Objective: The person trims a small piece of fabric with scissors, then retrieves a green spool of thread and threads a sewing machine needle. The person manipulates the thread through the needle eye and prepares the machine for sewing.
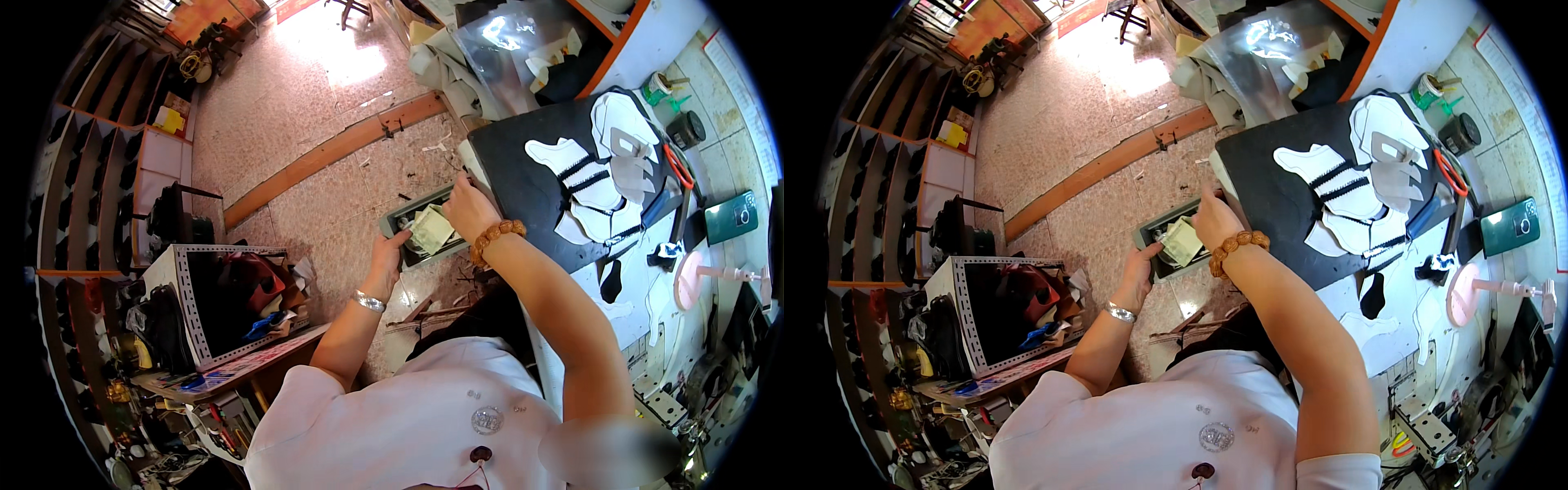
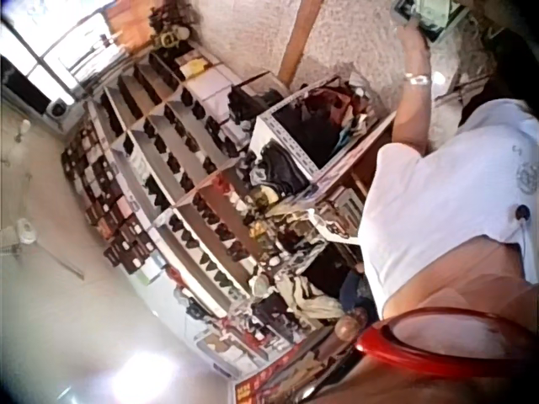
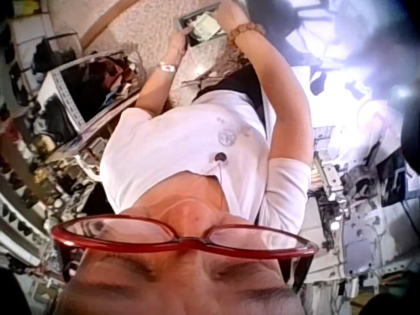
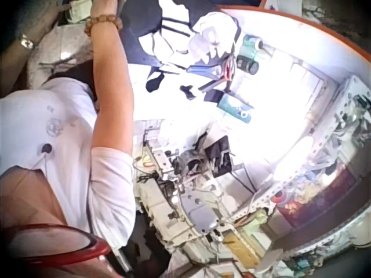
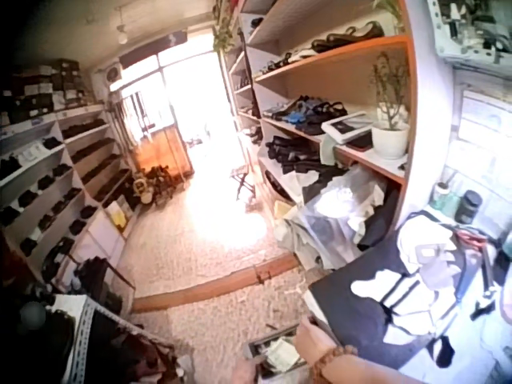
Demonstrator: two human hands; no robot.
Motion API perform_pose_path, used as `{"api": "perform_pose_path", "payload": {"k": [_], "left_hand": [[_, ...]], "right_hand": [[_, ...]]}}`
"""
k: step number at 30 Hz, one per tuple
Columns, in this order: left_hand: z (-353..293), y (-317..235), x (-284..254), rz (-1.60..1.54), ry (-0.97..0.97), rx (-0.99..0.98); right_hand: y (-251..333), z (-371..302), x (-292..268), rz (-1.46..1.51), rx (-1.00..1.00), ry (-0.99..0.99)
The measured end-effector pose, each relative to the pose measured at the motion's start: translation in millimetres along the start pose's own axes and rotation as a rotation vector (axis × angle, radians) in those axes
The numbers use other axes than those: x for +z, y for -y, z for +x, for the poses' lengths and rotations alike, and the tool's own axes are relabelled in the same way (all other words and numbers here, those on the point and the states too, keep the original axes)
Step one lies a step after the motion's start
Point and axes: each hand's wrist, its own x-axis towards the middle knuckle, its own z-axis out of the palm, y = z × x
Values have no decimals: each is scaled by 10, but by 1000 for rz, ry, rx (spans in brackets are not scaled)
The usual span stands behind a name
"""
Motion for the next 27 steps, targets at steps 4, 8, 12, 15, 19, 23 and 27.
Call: {"api": "perform_pose_path", "payload": {"k": [4,8,12,15,19,23,27], "left_hand": [[-63,-45,102,46,0,8],[-24,-69,278,73,7,-1],[248,266,375,32,21,103],[294,330,709,24,73,33],[389,393,1237,25,148,-11],[254,432,1744,-121,240,44],[-218,218,2050,150,17,474]], "right_hand": [[-6,-175,-161,305,85,-273],[-180,-523,-257,767,250,-571],[-506,-1431,-410,1334,439,-410],[-460,-2146,-131,1580,649,-453],[-115,-2956,176,1742,968,-422],[369,-3516,339,1863,1225,-362],[828,-3817,397,1768,1380,-530]]}}
